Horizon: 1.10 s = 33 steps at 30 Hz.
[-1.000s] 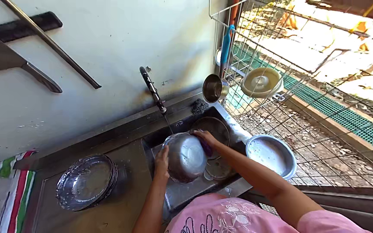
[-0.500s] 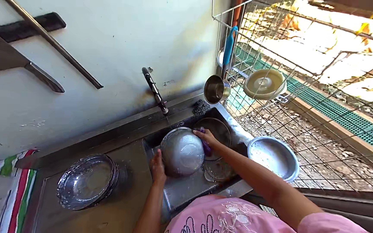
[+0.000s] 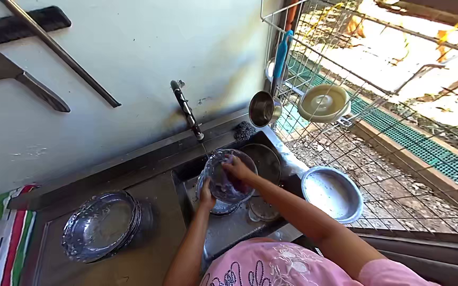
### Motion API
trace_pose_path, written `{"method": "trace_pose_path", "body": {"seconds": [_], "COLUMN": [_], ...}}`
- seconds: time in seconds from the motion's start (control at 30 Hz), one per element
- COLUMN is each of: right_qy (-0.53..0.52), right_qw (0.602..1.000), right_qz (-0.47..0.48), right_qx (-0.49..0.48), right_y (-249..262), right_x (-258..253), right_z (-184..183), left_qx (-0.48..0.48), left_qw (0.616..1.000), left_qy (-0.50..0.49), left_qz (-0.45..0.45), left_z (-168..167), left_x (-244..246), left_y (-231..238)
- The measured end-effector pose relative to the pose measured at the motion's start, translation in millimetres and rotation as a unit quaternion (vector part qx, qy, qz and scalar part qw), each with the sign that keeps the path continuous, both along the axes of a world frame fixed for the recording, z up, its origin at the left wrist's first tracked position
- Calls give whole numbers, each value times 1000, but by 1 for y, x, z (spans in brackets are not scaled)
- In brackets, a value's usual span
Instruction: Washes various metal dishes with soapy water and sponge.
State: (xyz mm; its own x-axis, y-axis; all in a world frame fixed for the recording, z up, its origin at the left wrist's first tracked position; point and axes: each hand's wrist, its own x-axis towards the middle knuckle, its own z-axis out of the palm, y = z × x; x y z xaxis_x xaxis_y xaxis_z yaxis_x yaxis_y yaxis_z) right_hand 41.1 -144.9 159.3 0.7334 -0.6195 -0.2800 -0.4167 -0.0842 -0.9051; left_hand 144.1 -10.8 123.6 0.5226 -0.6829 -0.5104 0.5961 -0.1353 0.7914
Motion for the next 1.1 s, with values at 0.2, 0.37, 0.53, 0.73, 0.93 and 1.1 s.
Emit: {"method": "trace_pose_path", "body": {"seconds": [0.2,0.37,0.53,0.73,0.93,1.1], "right_qy": [152,187,37,185,73,162], "right_qw": [911,898,951,884,928,870], "right_qz": [288,174,237,207,317,390], "right_qx": [-255,-358,-196,-377,-180,-255], "right_y": [49,12,53,-3,46,33], "right_x": [-51,-77,-76,-113,-87,-93], "right_z": [-24,-40,-36,-35,-23,-18], "left_qx": [6,22,-16,28,40,70], "left_qw": [997,1000,998,1000,999,997], "left_qy": [6,18,20,10,-7,14], "left_qz": [72,-5,60,-6,22,0], "left_z": [-4,-8,-6,-4,9,-1], "left_x": [-23,-75,-76,-78,-60,-47], "left_y": [6,10,-12,3,-16,-7]}}
